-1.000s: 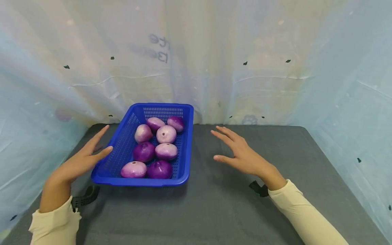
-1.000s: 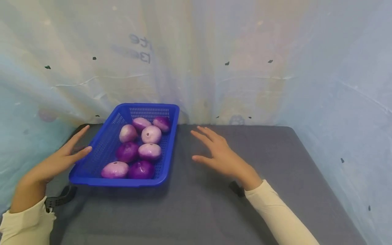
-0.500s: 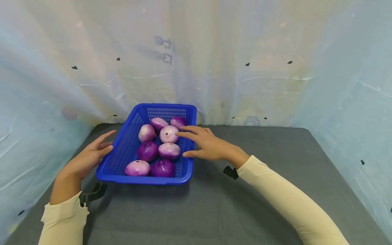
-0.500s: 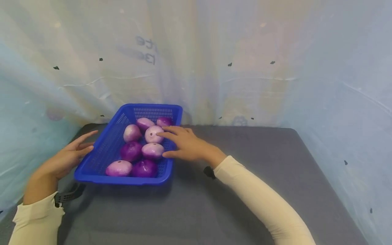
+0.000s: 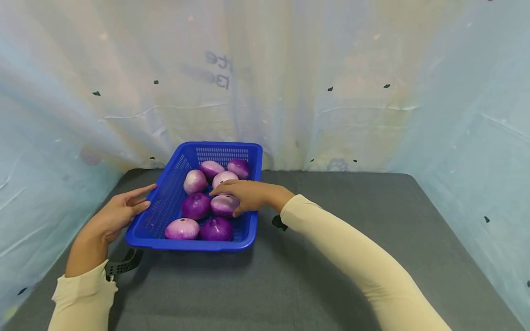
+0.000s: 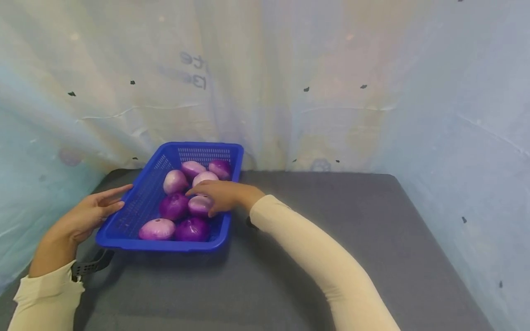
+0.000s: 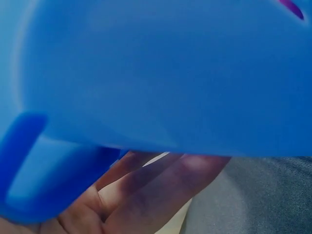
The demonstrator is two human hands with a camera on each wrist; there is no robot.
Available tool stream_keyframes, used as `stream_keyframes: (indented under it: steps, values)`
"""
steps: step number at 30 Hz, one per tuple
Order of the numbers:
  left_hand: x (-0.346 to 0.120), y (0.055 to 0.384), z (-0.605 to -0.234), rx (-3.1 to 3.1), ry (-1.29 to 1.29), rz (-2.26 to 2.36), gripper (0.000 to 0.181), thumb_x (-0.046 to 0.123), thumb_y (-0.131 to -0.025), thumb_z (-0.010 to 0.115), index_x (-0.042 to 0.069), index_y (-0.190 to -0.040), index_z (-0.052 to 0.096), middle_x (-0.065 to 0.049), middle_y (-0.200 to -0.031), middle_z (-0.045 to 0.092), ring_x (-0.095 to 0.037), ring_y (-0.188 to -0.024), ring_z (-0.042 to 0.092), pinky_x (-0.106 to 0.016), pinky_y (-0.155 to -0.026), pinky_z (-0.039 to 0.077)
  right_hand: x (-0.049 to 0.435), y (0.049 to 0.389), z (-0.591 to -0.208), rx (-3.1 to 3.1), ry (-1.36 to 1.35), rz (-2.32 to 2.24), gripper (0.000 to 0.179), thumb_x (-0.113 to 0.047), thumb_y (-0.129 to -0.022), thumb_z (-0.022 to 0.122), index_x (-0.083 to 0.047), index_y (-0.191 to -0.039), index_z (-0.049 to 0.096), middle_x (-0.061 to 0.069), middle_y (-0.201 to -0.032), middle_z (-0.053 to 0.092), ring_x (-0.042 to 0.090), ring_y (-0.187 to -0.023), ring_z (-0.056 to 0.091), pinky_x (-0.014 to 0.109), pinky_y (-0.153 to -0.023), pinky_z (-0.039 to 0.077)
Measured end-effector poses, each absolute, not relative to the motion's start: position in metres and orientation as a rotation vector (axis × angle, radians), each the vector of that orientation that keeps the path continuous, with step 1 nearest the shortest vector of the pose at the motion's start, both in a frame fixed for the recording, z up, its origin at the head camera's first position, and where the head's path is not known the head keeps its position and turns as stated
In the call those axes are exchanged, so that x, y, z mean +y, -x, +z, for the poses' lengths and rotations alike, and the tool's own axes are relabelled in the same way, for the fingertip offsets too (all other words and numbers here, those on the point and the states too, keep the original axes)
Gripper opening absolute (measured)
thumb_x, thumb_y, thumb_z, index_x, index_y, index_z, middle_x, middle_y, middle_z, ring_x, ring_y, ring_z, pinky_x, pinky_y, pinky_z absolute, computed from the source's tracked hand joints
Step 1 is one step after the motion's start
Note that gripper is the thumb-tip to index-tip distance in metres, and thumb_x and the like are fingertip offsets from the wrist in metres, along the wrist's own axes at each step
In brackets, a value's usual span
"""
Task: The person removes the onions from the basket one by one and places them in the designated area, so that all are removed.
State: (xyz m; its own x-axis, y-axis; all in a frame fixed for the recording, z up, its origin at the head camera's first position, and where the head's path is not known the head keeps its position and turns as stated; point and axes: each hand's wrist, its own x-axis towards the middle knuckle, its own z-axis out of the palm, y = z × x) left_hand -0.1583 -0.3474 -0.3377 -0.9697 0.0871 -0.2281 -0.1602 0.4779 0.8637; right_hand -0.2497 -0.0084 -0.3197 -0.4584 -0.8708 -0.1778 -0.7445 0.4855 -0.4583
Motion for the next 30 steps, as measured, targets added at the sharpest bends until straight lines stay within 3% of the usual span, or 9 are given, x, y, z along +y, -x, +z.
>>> stream_keyframes:
  steps: [6, 10, 14, 24, 30]
  values:
    - [-0.349, 0.157, -0.337, 2.533, 0.059, 1.440, 0.061, 0.026, -0.107, 0.043, 0.012, -0.160, 0.015, -0.038, -0.151, 0.035, -0.014, -0.100, 0.070, -0.036, -0.080, 0.062, -0.024, 0.252, -0.322, 2.345, 1.432, -0.187, 0.074, -0.011, -0.088, 0.075, -0.033, -0.151, 0.043, -0.002, -0.164, 0.030, 0.016, -0.153, 0.024, 0.039, -0.120, 0.034]
    - [-0.350, 0.156, -0.339, 2.558, 0.058, 1.402, 0.061, 0.026, -0.107, 0.044, 0.012, -0.160, 0.015, -0.038, -0.151, 0.034, -0.022, -0.106, 0.069, -0.038, -0.081, 0.062, -0.033, 0.250, -0.327, 2.423, 1.390, -0.063, 0.072, -0.016, -0.085, 0.079, -0.037, -0.146, 0.048, -0.005, -0.156, 0.044, 0.016, -0.142, 0.043, 0.039, -0.110, 0.046]
    - [-0.351, 0.153, -0.342, 2.544, 0.057, 1.406, 0.063, 0.026, -0.107, 0.045, 0.011, -0.160, 0.015, -0.038, -0.152, 0.033, -0.024, -0.107, 0.069, -0.039, -0.082, 0.062, -0.036, 0.248, -0.332, 2.517, 1.284, -0.089, 0.069, -0.025, -0.081, 0.084, -0.034, -0.141, 0.051, -0.006, -0.145, 0.053, 0.018, -0.126, 0.056, 0.042, -0.106, 0.049]
    - [-0.349, 0.155, -0.341, 2.549, 0.053, 1.422, 0.064, 0.029, -0.106, 0.047, 0.014, -0.160, 0.017, -0.036, -0.152, 0.035, -0.024, -0.106, 0.070, -0.040, -0.082, 0.061, -0.033, 0.259, -0.337, 2.602, 1.224, -0.471, 0.069, -0.041, -0.072, 0.089, -0.023, -0.124, 0.047, -0.001, -0.122, 0.054, 0.012, -0.108, 0.058, 0.031, -0.100, 0.052]
    - [-0.348, 0.156, -0.341, 2.549, 0.042, 1.421, 0.064, 0.028, -0.106, 0.048, 0.013, -0.160, 0.018, -0.037, -0.151, 0.035, -0.025, -0.107, 0.069, -0.040, -0.082, 0.061, -0.032, 0.263, -0.336, 2.587, 1.204, -0.438, 0.072, -0.043, -0.073, 0.088, -0.018, -0.127, 0.047, 0.001, -0.123, 0.054, 0.014, -0.110, 0.056, 0.030, -0.104, 0.049]
